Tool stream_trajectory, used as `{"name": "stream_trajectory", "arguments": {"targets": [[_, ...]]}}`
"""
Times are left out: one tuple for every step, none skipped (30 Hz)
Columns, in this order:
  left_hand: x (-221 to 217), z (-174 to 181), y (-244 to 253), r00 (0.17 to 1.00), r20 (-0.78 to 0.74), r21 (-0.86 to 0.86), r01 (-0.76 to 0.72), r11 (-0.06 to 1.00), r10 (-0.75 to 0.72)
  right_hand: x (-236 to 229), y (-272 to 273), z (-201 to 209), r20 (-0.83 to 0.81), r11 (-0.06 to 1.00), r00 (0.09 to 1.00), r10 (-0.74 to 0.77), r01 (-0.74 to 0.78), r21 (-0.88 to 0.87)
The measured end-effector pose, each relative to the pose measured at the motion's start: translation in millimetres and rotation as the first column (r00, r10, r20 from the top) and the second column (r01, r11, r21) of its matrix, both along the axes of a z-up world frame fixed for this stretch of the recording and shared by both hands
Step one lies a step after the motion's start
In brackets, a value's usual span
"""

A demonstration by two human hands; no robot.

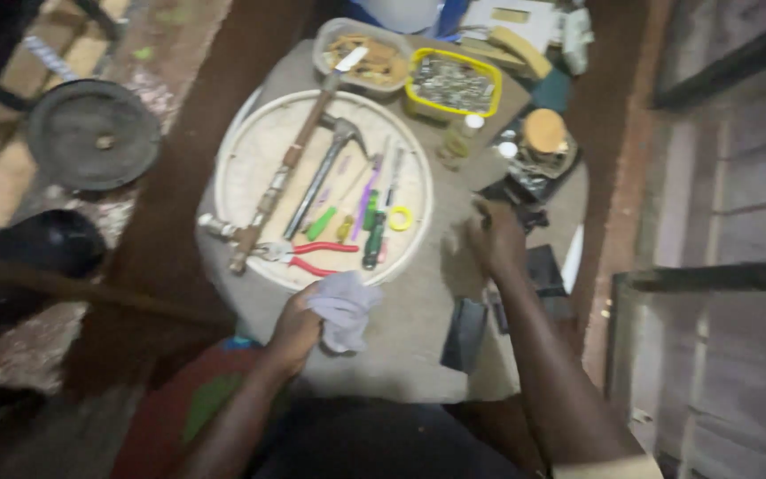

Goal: The person organizes various tools and items on a round table, moving a smartphone, a hammer, screwdrivers, pliers, and bottles. They then use a white cloth to wipe their hands and the table surface.

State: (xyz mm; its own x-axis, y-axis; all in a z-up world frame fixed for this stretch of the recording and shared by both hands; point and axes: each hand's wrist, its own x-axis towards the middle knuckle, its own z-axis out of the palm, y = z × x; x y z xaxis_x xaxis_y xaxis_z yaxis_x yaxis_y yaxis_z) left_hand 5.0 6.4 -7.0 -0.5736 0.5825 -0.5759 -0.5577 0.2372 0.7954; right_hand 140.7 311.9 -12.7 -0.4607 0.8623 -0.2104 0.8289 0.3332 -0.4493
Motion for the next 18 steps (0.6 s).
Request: {"name": "stream_trajectory", "arguments": {"targets": [[-3.3,-12.1,-3.6,0.998,-0.045,0.052,0.051,0.997,-0.049,-5.7,-33.3,16.8,-0.080,0.977,0.995,0.064,-0.079,-0.199],[-4.1,-25.0,-4.3,0.991,-0.086,0.106,0.114,0.988,-0.105,-5.6,-64.3,35.7,-0.162,0.912,0.982,0.101,-0.157,-0.380],[-5.1,-31.5,-5.8,0.991,-0.084,0.100,0.109,0.989,-0.101,-4.5,-86.5,32.4,-0.162,0.909,0.981,0.105,-0.161,-0.386],[-5.7,-38.4,-5.3,0.981,-0.134,0.097,0.151,0.984,-0.137,-2.9,-106.9,30.0,-0.279,0.799,0.936,0.212,-0.331,-0.502],[-6.5,-45.1,-5.1,0.968,-0.184,0.092,0.192,0.977,-0.173,-1.3,-127.6,27.7,-0.407,0.648,0.866,0.291,-0.491,-0.582],[-8.8,-50.6,-1.3,0.969,-0.187,0.089,0.182,0.979,-0.163,0.0,-142.8,9.9,-0.411,0.641,0.861,0.299,-0.500,-0.582],[-11.8,-56.0,1.8,0.963,-0.195,0.070,0.204,0.976,-0.187,0.8,-158.6,-7.6,-0.411,0.669,0.889,0.202,-0.432,-0.605],[-17.6,-60.8,2.6,0.956,-0.206,0.047,0.222,0.974,-0.208,-1.2,-176.1,-25.6,-0.412,0.686,0.905,0.106,-0.367,-0.628],[-20.4,-68.0,1.0,0.958,-0.213,0.040,0.207,0.978,-0.194,0.5,-176.0,-24.8,-0.420,0.677,0.900,0.118,-0.382,-0.629],[-25.1,-74.9,1.3,0.940,-0.243,-0.010,0.247,0.969,-0.242,0.8,-174.1,-24.0,-0.397,0.737,0.916,0.063,-0.311,-0.600],[-30.1,-81.6,1.8,0.919,-0.269,-0.062,0.283,0.957,-0.289,1.0,-171.8,-23.3,-0.377,0.789,0.926,0.005,-0.235,-0.568],[-30.6,-71.3,-0.6,0.920,-0.275,-0.064,0.272,0.960,-0.279,3.7,-163.7,-22.9,-0.383,0.786,0.924,0.015,-0.247,-0.567],[-30.8,-61.3,-2.8,0.877,-0.281,-0.106,0.375,0.921,-0.390,6.5,-155.4,-23.0,-0.291,0.797,0.945,-0.147,-0.061,-0.601],[-27.8,-52.0,-5.8,0.822,-0.277,-0.148,0.476,0.867,-0.498,12.6,-148.4,-23.4,-0.191,0.775,0.931,-0.311,0.133,-0.617],[-27.3,-41.7,-13.6,0.824,-0.279,-0.151,0.469,0.870,-0.493,8.5,-151.9,-7.6,-0.194,0.775,0.932,-0.305,0.125,-0.619],[-26.7,-31.2,-18.7,0.760,-0.266,-0.150,0.575,0.804,-0.593,5.1,-153.5,9.4,-0.199,0.763,0.920,-0.338,0.144,-0.631],[-26.0,-21.1,-23.2,0.683,-0.253,-0.148,0.672,0.725,-0.685,1.7,-154.4,26.0,-0.203,0.749,0.906,-0.370,0.162,-0.642],[-25.3,-30.8,-25.8,0.684,-0.254,-0.147,0.671,0.727,-0.684,5.8,-155.6,21.6,-0.204,0.750,0.907,-0.369,0.161,-0.641]]}}
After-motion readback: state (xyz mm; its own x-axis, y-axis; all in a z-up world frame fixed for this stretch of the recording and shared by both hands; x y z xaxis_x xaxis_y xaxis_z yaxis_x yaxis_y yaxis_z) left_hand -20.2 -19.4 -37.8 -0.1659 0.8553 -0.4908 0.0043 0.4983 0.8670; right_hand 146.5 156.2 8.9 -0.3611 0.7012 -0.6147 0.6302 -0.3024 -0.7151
